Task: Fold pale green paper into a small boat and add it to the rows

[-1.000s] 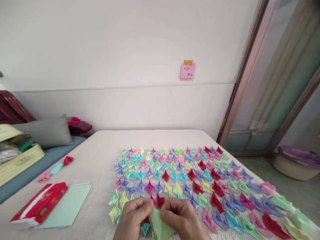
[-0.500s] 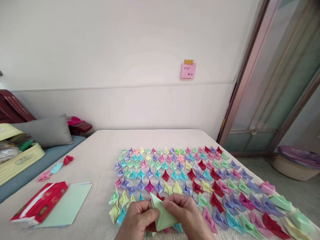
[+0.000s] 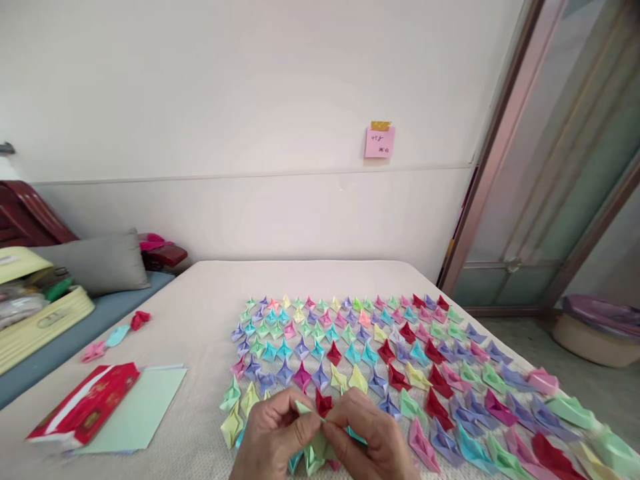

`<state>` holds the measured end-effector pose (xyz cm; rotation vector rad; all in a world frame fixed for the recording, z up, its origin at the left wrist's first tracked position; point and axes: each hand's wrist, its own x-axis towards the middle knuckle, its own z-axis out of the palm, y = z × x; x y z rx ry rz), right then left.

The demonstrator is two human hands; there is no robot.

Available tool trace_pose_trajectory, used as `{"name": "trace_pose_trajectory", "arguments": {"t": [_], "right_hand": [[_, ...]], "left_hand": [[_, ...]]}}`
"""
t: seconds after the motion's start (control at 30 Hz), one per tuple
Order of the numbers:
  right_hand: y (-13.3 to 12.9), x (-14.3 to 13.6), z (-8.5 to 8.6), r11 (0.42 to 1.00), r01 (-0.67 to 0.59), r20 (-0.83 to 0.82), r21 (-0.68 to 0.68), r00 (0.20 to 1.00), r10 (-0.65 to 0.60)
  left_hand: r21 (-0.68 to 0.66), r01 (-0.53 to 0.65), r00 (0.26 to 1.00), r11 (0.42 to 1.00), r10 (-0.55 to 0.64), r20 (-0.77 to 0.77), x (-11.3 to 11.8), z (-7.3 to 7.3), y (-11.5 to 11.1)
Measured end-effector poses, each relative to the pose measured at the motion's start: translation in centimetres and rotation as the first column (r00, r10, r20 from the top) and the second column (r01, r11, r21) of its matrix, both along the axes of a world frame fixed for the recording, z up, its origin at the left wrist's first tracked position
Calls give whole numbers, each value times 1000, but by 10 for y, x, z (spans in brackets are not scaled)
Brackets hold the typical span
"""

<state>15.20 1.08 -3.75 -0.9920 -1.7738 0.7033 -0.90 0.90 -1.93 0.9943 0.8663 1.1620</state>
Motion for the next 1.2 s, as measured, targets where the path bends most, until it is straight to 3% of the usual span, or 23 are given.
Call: {"name": "trace_pose_trajectory", "arguments": {"t": [0.2, 0.3, 0.53, 0.6, 0.73, 0.8, 0.87, 0.97, 1.07, 1.2], "right_hand": [[-1, -3, -1, 992, 19, -33, -128, 999, -24], [-1, -4, 0, 986, 48, -30, -163, 998, -53], [3, -3, 1, 934, -71, -134, -351, 991, 25], [5, -2, 0, 922, -68, -162, -382, 987, 6], [9, 2, -5, 911, -34, -240, -411, 968, -72], [10, 4, -8, 925, -8, -243, -381, 966, -91], [10, 6, -10, 950, 36, -223, -310, 969, -110], [5, 7, -8, 979, 197, -197, -54, 959, -204], [-1, 8, -2, 934, 298, -163, 197, 949, -269], [-3, 11, 6, 941, 262, -107, 212, 964, -244]], "left_hand": [[119, -59, 971, 991, 84, -224, 0, -9, 0], [99, -61, 953, 993, 88, -291, 3, -6, -1], [31, -218, 897, 975, 213, -387, 3, 1, -4], [-13, -192, 919, 981, 175, -354, 3, 0, -3], [-61, 52, 969, 997, -65, -237, 8, 3, -2], [-88, 97, 951, 991, -118, -285, 10, 7, -2], [-99, 61, 945, 993, -89, -315, 10, 8, -2], [-44, -27, 953, 999, 12, -304, 7, 2, -1], [24, -98, 940, 995, 101, -327, 2, -5, 0], [142, -115, 932, 983, 156, -327, -1, -4, -3]]}}
